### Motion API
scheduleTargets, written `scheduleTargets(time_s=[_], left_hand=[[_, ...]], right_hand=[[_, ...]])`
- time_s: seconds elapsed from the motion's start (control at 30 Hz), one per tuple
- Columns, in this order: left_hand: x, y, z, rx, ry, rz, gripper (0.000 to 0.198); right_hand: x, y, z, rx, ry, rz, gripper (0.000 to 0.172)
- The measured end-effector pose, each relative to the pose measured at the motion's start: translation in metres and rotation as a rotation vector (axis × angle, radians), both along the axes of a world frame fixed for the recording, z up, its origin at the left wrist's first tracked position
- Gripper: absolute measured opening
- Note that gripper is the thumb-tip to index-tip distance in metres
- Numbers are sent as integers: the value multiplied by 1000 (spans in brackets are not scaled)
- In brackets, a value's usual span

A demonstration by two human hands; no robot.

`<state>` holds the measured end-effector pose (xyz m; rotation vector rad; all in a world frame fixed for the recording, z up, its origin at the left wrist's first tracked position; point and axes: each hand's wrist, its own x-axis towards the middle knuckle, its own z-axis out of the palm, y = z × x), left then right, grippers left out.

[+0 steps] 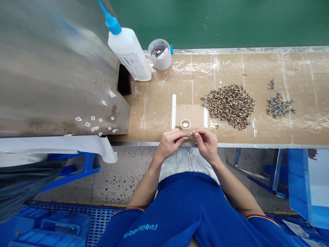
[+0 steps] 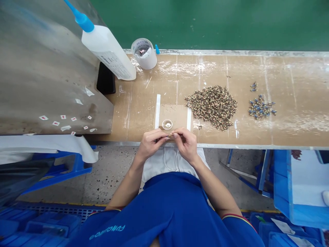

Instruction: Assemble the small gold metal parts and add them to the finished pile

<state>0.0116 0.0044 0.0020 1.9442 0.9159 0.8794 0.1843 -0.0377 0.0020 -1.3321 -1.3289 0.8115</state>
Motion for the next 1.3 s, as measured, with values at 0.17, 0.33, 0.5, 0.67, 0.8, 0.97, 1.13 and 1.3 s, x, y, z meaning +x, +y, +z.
scheduleTargets(time_s=[0.17,0.33,0.5,0.67,0.8,0.97,1.13,1.3], left_hand=[[-3,1,1,-74,-82,23,18],[-7,4,2,-127,-177,10,17],[-9,6,0,-140,-235,11,12],[-10,6,-2,-98,-263,1,11],[-10,6,-4,-81,-264,11,10],[-10,5,-5,-90,-261,17,11],[-9,5,-6,-80,-252,19,12],[-9,5,-8,-71,-245,22,12]], right_hand=[[2,9,1,-7,64,-52,27],[4,27,5,141,-49,-140,24],[4,32,1,177,-207,-73,18],[1,31,-5,171,-250,-12,16],[5,27,-2,198,-239,-28,19],[43,11,9,218,-327,-260,18],[82,-9,14,81,-492,-353,19],[88,-15,10,-5,-591,-170,20]])
